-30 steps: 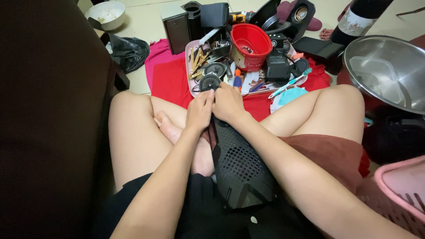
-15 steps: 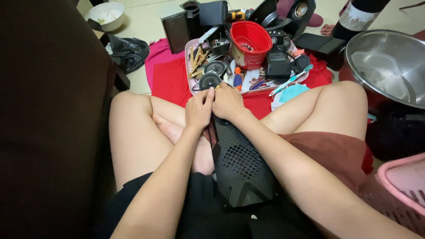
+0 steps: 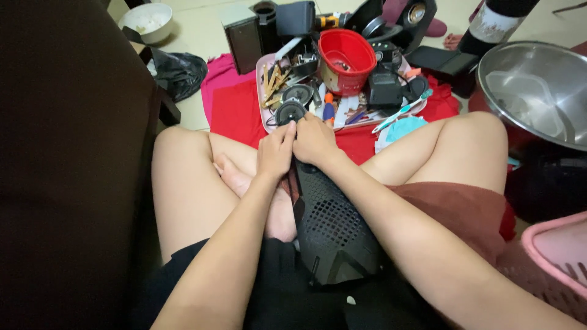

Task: Applying small pieces of yellow adhesive tape to specific points on a black plastic casing

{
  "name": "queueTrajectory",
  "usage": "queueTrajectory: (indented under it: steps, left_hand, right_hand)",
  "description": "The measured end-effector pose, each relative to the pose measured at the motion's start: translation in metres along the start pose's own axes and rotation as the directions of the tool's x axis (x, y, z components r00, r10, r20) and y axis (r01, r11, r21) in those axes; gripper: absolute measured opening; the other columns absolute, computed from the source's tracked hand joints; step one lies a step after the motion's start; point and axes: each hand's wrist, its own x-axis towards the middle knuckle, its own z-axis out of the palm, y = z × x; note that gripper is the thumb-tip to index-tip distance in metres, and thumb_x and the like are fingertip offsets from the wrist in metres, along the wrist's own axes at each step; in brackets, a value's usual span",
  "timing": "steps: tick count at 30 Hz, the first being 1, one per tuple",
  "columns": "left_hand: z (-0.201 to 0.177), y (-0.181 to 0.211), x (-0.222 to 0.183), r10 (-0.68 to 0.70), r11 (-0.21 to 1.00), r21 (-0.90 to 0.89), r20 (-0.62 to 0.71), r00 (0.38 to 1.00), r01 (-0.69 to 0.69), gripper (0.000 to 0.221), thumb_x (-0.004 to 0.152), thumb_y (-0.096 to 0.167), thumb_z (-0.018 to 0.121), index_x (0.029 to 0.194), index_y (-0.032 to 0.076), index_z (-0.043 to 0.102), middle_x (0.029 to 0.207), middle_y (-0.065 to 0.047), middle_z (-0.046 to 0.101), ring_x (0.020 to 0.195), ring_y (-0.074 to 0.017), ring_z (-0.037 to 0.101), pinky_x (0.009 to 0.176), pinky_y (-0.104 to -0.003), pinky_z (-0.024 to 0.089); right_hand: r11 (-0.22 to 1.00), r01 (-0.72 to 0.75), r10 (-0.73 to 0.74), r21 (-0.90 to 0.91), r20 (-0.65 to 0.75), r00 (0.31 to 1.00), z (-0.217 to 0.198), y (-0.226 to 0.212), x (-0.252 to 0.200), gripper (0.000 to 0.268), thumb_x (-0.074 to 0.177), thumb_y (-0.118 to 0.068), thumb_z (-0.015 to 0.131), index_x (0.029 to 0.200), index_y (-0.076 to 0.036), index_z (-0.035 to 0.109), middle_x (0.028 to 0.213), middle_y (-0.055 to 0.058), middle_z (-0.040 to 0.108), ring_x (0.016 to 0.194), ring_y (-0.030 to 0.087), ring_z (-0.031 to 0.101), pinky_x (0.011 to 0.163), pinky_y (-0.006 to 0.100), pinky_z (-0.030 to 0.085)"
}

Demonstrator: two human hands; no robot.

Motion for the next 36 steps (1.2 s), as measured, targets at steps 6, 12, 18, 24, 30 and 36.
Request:
queueTrajectory:
  steps: [6, 12, 18, 24, 30, 36]
  left_hand:
    - [-0.004, 0.007, -0.003, -0.028, 0.997, 0.068, 0.109, 0.994, 0.021, 0.06, 0.092, 0.048, 0.016, 0.121, 0.007, 0.05, 0.12, -0.017, 0.054, 0.114, -0.0358, 0.048, 0.1, -0.046, 0.03]
    - [0.001, -0.007, 0.006, -0.083, 0.992, 0.107, 0.161, 0.983, 0.066, 0.063, 0.091, 0.052, 0.011, 0.129, 0.014, 0.043, 0.131, -0.008, 0.047, 0.123, -0.0255, 0.041, 0.101, -0.04, 0.027]
    - [-0.001, 0.002, 0.001, -0.091, 0.991, 0.104, 0.03, 0.995, 0.088, 0.057, 0.089, 0.059, 0.022, 0.107, 0.02, 0.06, 0.105, -0.008, 0.063, 0.108, -0.0287, 0.053, 0.093, -0.04, 0.036]
    - [0.004, -0.005, 0.003, -0.056, 0.997, 0.051, -0.053, 0.997, 0.059, 0.053, 0.087, 0.058, 0.031, 0.091, 0.019, 0.066, 0.088, -0.013, 0.066, 0.097, -0.0363, 0.056, 0.085, -0.044, 0.042]
    - [0.005, -0.008, 0.003, -0.046, 0.997, 0.056, -0.04, 0.998, 0.048, 0.054, 0.087, 0.058, 0.028, 0.102, 0.02, 0.064, 0.097, -0.012, 0.064, 0.101, -0.0343, 0.055, 0.088, -0.044, 0.041]
    - [-0.006, 0.004, -0.003, -0.083, 0.995, 0.067, 0.073, 0.994, 0.079, 0.058, 0.088, 0.056, 0.022, 0.112, 0.019, 0.058, 0.115, -0.01, 0.059, 0.111, -0.0308, 0.051, 0.097, -0.043, 0.035]
  right_hand:
    - [1.0, -0.017, 0.02, -0.022, 0.102, 0.995, 0.003, 0.001, 0.004, 0.043, 0.082, -0.03, 0.035, 0.101, 0.002, 0.057, 0.109, 0.017, 0.054, 0.106, 0.033, 0.053, 0.091, 0.052, 0.032]
    - [0.998, -0.057, 0.059, -0.018, 0.112, 0.992, 0.008, 0.002, 0.006, 0.051, 0.088, -0.036, 0.022, 0.101, -0.001, 0.057, 0.109, 0.016, 0.055, 0.106, 0.032, 0.053, 0.094, 0.053, 0.028]
    - [0.998, -0.051, 0.054, -0.028, 0.116, 0.992, 0.01, 0.004, 0.008, 0.045, 0.083, -0.032, 0.031, 0.102, -0.001, 0.058, 0.111, 0.015, 0.055, 0.108, 0.032, 0.052, 0.093, 0.055, 0.027]
    - [0.999, -0.04, 0.041, -0.023, 0.064, 0.997, 0.004, -0.001, 0.003, 0.053, 0.088, -0.033, 0.02, 0.092, 0.0, 0.061, 0.1, 0.016, 0.06, 0.099, 0.034, 0.057, 0.088, 0.054, 0.031]
    - [0.999, -0.001, 0.001, -0.052, -0.007, 1.0, -0.008, -0.007, -0.004, 0.052, 0.089, -0.033, 0.023, 0.084, -0.002, 0.064, 0.091, 0.017, 0.062, 0.092, 0.035, 0.06, 0.081, 0.05, 0.036]
    - [0.992, 0.065, -0.076, -0.108, -0.104, 0.992, -0.004, -0.004, -0.004, 0.036, 0.084, -0.026, 0.037, 0.08, -0.002, 0.063, 0.084, 0.014, 0.061, 0.086, 0.033, 0.059, 0.077, 0.045, 0.039]
